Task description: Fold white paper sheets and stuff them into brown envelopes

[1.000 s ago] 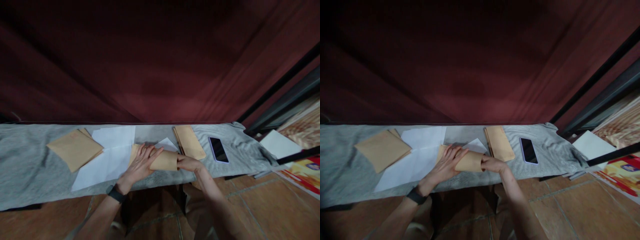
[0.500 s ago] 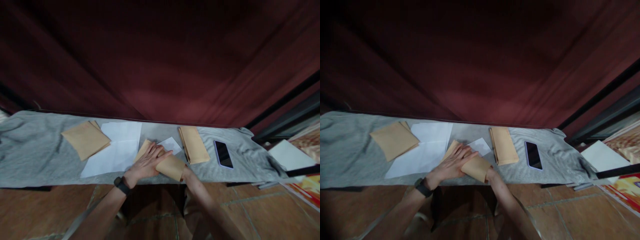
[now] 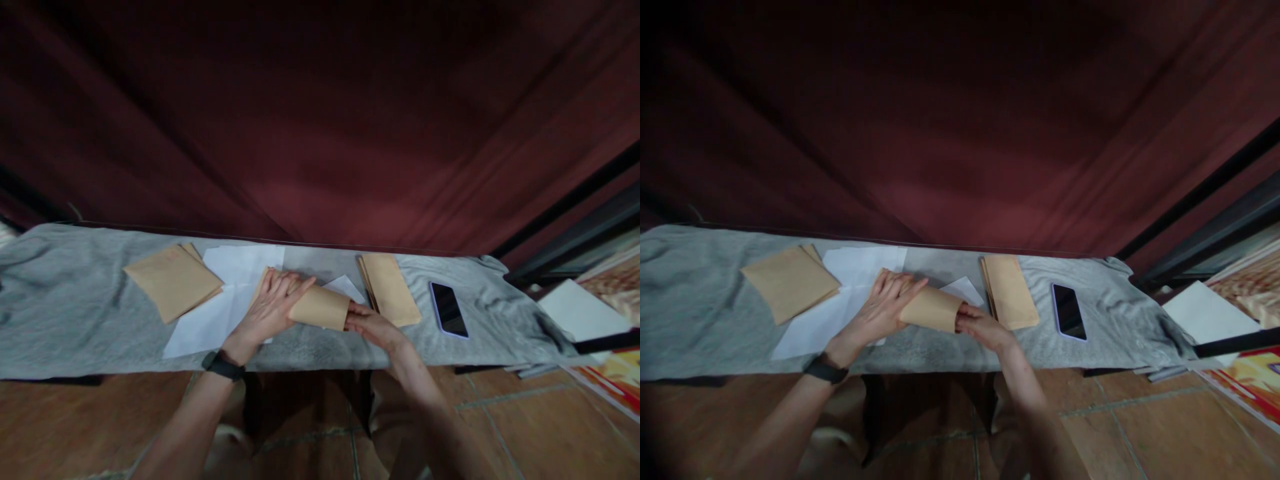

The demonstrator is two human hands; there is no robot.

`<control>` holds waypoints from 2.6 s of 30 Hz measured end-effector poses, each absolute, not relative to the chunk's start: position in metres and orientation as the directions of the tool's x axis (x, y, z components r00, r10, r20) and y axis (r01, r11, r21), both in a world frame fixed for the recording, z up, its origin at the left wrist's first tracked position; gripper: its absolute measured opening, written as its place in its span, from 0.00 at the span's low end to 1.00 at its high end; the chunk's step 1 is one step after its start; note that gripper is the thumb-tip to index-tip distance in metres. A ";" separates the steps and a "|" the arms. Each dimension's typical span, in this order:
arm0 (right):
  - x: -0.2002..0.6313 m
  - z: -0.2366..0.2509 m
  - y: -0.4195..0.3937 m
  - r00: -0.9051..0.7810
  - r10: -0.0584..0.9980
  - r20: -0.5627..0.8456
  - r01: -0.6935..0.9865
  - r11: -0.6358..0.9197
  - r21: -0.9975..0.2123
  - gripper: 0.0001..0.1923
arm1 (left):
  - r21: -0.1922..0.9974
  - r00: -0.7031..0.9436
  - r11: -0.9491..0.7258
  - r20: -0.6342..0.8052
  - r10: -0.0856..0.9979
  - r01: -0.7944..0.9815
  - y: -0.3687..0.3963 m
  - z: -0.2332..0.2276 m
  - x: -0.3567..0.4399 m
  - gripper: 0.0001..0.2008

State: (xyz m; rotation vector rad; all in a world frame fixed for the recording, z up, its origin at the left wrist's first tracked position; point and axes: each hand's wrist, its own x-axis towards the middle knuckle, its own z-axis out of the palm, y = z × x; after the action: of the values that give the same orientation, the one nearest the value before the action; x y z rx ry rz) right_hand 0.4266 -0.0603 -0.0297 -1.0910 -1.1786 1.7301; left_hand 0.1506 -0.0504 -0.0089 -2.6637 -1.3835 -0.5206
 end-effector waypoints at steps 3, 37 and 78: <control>0.438 -0.037 -0.045 -0.275 0.943 -0.189 -0.115 -0.227 -0.967 0.19 | 0.052 0.449 -0.498 0.360 0.818 0.866 -0.046 -0.011 0.132 0.47; 0.437 -0.046 -0.023 0.287 0.942 0.171 0.023 0.172 -0.985 0.18 | 0.151 0.171 -0.170 0.004 0.985 0.974 -0.037 -0.033 0.102 0.58; 0.394 -0.065 -0.038 -0.081 0.965 -0.248 0.061 -0.244 -0.968 0.14 | 0.171 0.432 -0.474 0.234 0.871 0.863 -0.038 -0.035 0.151 0.61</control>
State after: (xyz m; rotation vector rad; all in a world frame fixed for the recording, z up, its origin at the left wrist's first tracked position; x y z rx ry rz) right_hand 0.3940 -0.0376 -0.0654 -1.3872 -1.1844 1.4354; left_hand 0.1514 -0.0379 -0.0348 -2.6802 -1.6232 -0.4624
